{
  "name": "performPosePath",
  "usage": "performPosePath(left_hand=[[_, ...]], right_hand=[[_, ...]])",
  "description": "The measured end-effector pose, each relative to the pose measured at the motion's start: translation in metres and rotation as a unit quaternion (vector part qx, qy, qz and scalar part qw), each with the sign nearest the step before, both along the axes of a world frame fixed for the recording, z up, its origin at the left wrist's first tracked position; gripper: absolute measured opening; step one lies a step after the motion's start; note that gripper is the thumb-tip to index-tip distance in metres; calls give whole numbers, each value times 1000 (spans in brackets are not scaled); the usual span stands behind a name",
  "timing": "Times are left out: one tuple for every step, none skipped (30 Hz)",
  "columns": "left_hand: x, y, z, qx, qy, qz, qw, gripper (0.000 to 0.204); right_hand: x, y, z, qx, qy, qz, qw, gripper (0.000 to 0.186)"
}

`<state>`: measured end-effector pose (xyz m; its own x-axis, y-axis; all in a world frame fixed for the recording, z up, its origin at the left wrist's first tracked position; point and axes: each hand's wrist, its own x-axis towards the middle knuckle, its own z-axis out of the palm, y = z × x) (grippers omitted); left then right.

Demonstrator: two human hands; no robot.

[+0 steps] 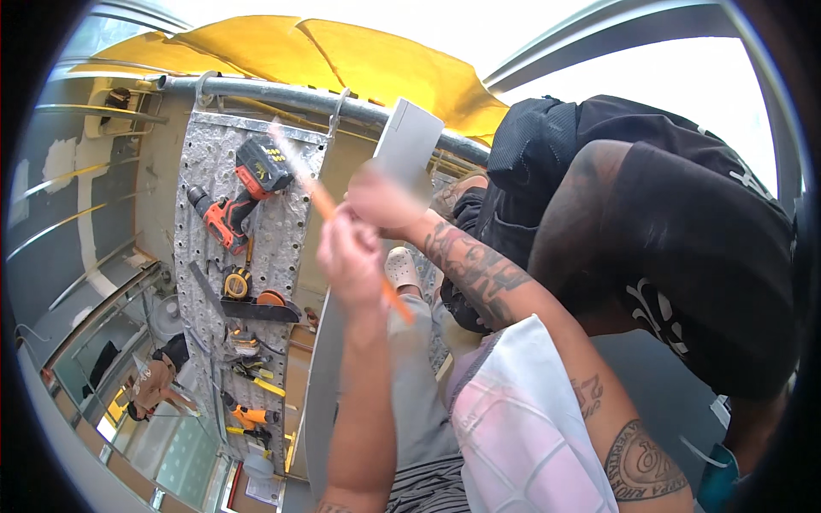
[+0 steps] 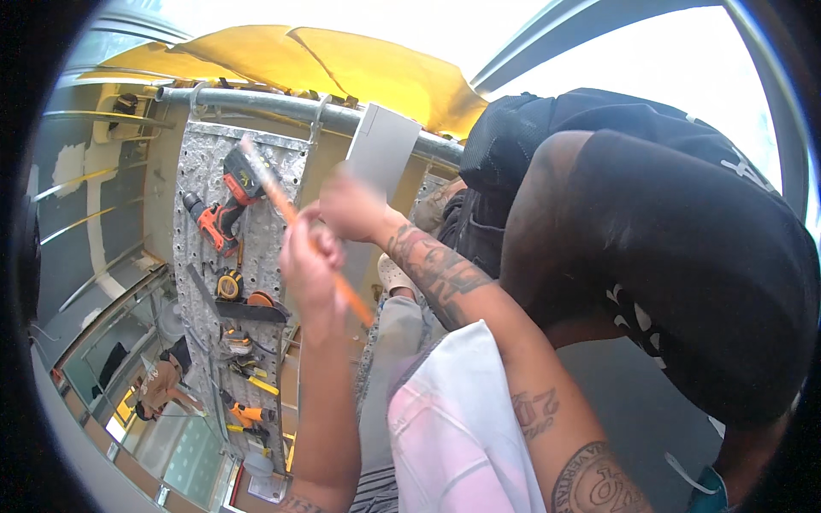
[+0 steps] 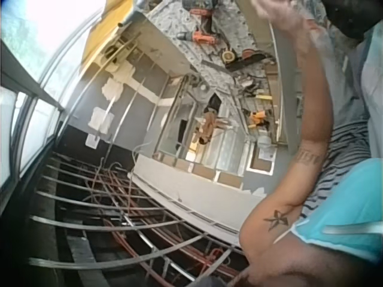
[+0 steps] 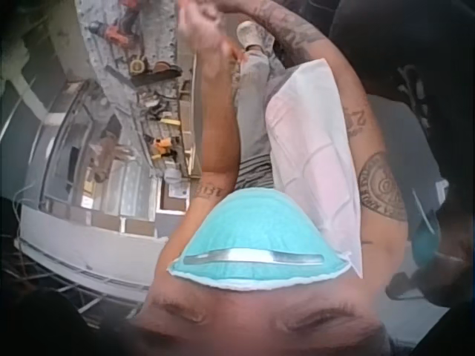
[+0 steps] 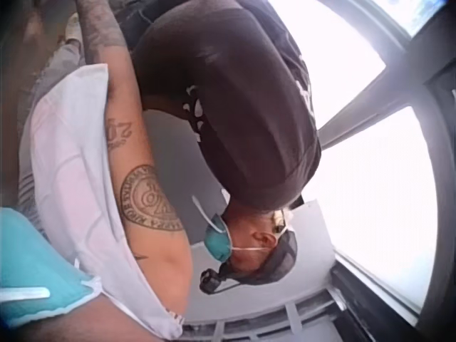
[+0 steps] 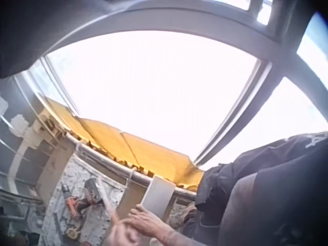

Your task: The person measures a long white board with a tape measure, marks it with a pencil, and uses a utility knife to cut several notches into the edge of the board while another person assists by holding the material.

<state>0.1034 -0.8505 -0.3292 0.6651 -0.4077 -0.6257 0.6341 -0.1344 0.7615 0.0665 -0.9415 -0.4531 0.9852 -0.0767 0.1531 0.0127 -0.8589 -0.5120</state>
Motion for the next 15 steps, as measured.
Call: performPosePath(left_hand=[[8,25,-6,82,-63,5,995,28],[13,40,-19,130,-57,8,990,26],[23,54,-29,128,-56,7,990,26],[34,69,-40,162,-17,-65,985,25],[41,82,-47,198,19,-133,971,25],[46,90,-57,226,-1,-164,960,24],[43,86,-63,224,3,-157,962,24],[39,79,-66,211,-24,-176,961,24],[34,73,-69,198,-52,-194,959,24],[26,62,-68,212,-59,-211,952,25],[18,53,-65,228,-67,-226,945,26],[10,48,-65,236,-95,-241,937,23],[4,46,-65,236,-92,-232,939,23],[-2,46,-67,246,-135,-241,929,22],[-4,50,-70,256,-178,-250,917,21]], right_hand=[[7,-2,9,-47,60,33,997,6],[2,-15,7,-41,75,47,995,6],[0,-22,5,-30,85,64,994,10],[2,-21,9,-30,85,69,994,10],[8,-17,16,12,123,58,991,19],[15,-13,23,53,161,49,984,27],[16,-12,25,50,165,56,983,27],[20,-9,25,50,181,46,981,32],[24,-5,25,49,196,37,979,37],[21,-6,24,44,202,42,977,37],[18,-6,23,47,211,29,976,36],[16,-6,21,49,220,16,974,36],[16,-4,21,47,220,25,974,36],[17,0,20,52,190,14,980,33],[19,4,20,58,159,4,986,31]])
